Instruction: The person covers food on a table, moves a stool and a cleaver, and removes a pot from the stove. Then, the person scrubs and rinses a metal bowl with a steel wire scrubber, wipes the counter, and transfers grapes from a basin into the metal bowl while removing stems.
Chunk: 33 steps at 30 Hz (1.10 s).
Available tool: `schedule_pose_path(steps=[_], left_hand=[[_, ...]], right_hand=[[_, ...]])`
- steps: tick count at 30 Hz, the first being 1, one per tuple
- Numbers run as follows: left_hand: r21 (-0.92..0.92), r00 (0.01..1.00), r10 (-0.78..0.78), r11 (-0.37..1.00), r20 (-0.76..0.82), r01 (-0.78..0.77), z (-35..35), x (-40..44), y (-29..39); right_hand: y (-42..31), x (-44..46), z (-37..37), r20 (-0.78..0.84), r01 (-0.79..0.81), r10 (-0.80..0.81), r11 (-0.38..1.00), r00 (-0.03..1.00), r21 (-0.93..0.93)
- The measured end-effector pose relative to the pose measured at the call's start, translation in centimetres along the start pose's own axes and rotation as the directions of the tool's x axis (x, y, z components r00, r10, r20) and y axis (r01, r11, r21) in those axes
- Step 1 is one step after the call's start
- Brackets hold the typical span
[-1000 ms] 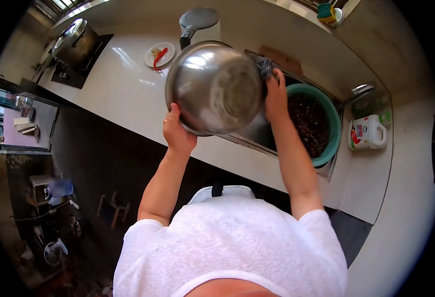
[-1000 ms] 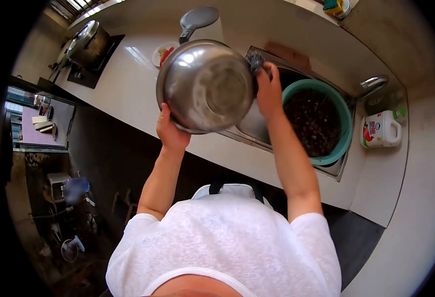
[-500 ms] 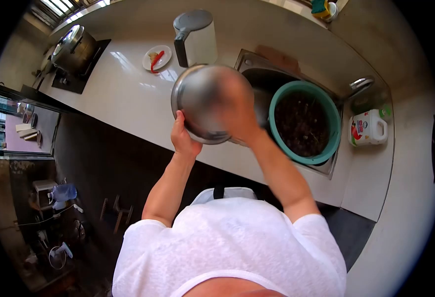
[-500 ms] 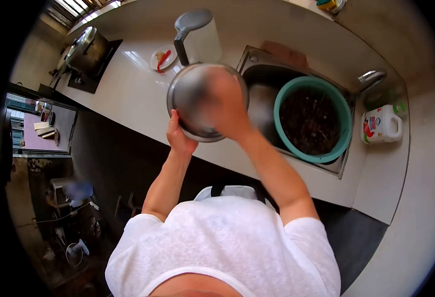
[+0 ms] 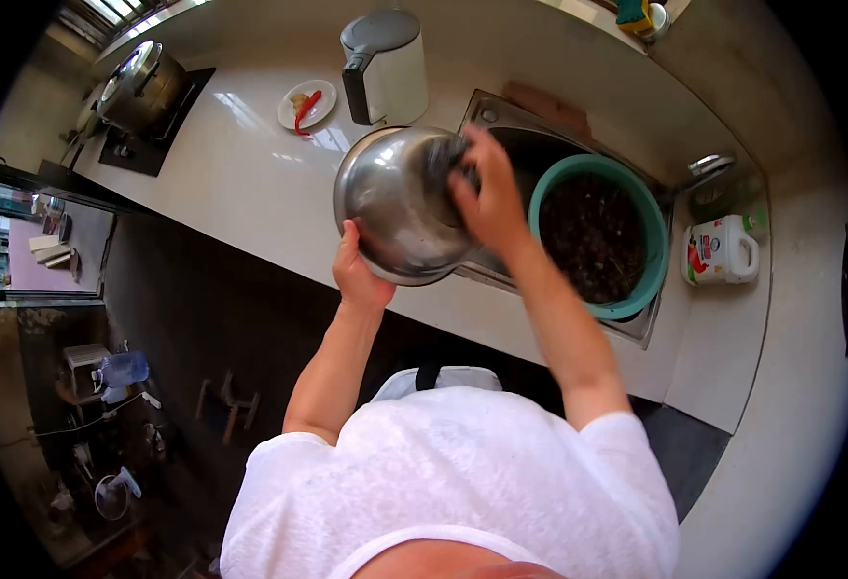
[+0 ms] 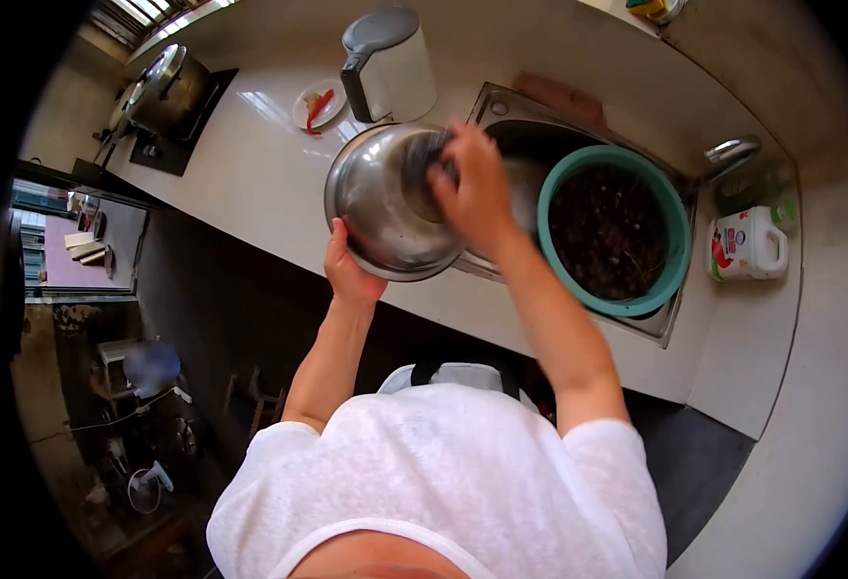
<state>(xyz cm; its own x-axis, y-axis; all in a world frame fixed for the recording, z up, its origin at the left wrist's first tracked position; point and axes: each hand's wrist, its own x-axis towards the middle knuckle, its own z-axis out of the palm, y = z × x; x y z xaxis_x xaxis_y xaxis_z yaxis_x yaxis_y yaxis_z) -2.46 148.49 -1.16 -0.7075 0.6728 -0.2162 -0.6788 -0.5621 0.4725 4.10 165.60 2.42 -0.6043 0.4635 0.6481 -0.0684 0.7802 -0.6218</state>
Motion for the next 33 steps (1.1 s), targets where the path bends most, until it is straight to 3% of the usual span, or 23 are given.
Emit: schedule_pose_path(steps=[3, 6, 8, 9, 10, 11, 12, 13, 14, 16, 18, 24, 28, 29, 32, 33], left_hand=[[-0.030, 0.999, -0.039, 0.999, 0.023, 0.040, -1.0, 0.3, -0.4], [-0.011, 0.996, -0.074, 0.997, -0.059, 0.074, 0.1, -0.5, -0.4], [0.007, 0.999, -0.027, 1.000, -0.046, 0.027, 0.5, -0.9, -0.4], [0.005, 1.000, -0.013, 1.000, -0.004, 0.013, 0.4, -0.9, -0.1], [0.000, 0.999, 0.004, 1.000, 0.033, -0.004, 0.3, -1.0, 0.1], [-0.011, 0.992, -0.016, 1.000, 0.128, 0.017, 0.4, -1.1, 0.4], [-0.014, 0.994, -0.016, 1.000, 0.112, 0.018, 0.9, -1.5, 0.6], [-0.016, 0.989, -0.003, 1.000, 0.151, 0.006, 1.6, -2.0, 0.9], [-0.020, 0.982, 0.013, 1.000, 0.190, -0.010, 2.2, -2.3, 0.9], [-0.034, 0.987, 0.036, 0.999, 0.159, -0.031, 2.6, -2.7, 0.6], [-0.043, 0.980, 0.033, 0.999, 0.198, -0.025, 2.5, -2.6, 0.1], [-0.094, 0.992, -0.055, 0.993, 0.113, 0.066, 3.3, -2.0, -0.4], [-0.077, 0.987, 0.002, 0.997, 0.163, 0.011, 3.1, -1.3, -0.7], [-0.043, 0.991, 0.003, 0.999, 0.134, 0.002, 3.1, -1.2, -0.6], [0.001, 0.998, 0.010, 1.000, 0.067, -0.010, 1.4, -1.0, -0.5], [0.012, 1.000, 0.008, 1.000, 0.025, -0.009, 0.7, -0.9, -0.6]], right_hand=[[-5.3, -1.9, 0.4, 0.169, 0.138, -0.136, 0.990, 0.976, -0.005], [-1.4, 2.2, 0.6, 0.083, 0.136, -0.127, 0.983, 0.988, -0.122], [1.3, 3.7, -1.5, -0.051, 0.032, -0.038, 0.994, 0.998, -0.108], [1.6, 3.4, -2.8, -0.052, -0.146, 0.150, 0.986, 0.987, 0.075], [1.2, 2.9, -3.6, 0.008, -0.375, 0.436, 0.764, 0.900, 0.525], [1.2, 2.4, -4.8, 0.079, -0.473, 0.571, 0.586, 0.817, 0.658], [0.5, 1.9, -5.5, 0.099, -0.461, 0.672, 0.387, 0.734, 0.799], [0.0, 1.6, -6.0, 0.089, -0.386, 0.693, 0.285, 0.716, 0.877], [-0.4, 1.8, -6.9, 0.124, -0.396, 0.616, 0.328, 0.778, 0.857], [-1.6, 2.1, -7.8, 0.100, -0.277, 0.608, 0.205, 0.788, 0.939], [-1.8, 2.0, -8.5, 0.104, -0.274, 0.608, 0.194, 0.787, 0.942], [-0.9, 2.1, -9.0, 0.110, -0.309, 0.592, 0.247, 0.799, 0.918], [-0.1, 2.2, -8.2, 0.107, -0.374, 0.584, 0.359, 0.805, 0.855], [-0.5, 2.2, -8.0, 0.119, -0.418, 0.632, 0.348, 0.766, 0.839], [1.6, 2.3, -6.6, 0.029, -0.349, 0.384, 0.801, 0.923, 0.487], [2.1, 2.7, -6.0, 0.064, -0.393, 0.412, 0.798, 0.909, 0.458]])
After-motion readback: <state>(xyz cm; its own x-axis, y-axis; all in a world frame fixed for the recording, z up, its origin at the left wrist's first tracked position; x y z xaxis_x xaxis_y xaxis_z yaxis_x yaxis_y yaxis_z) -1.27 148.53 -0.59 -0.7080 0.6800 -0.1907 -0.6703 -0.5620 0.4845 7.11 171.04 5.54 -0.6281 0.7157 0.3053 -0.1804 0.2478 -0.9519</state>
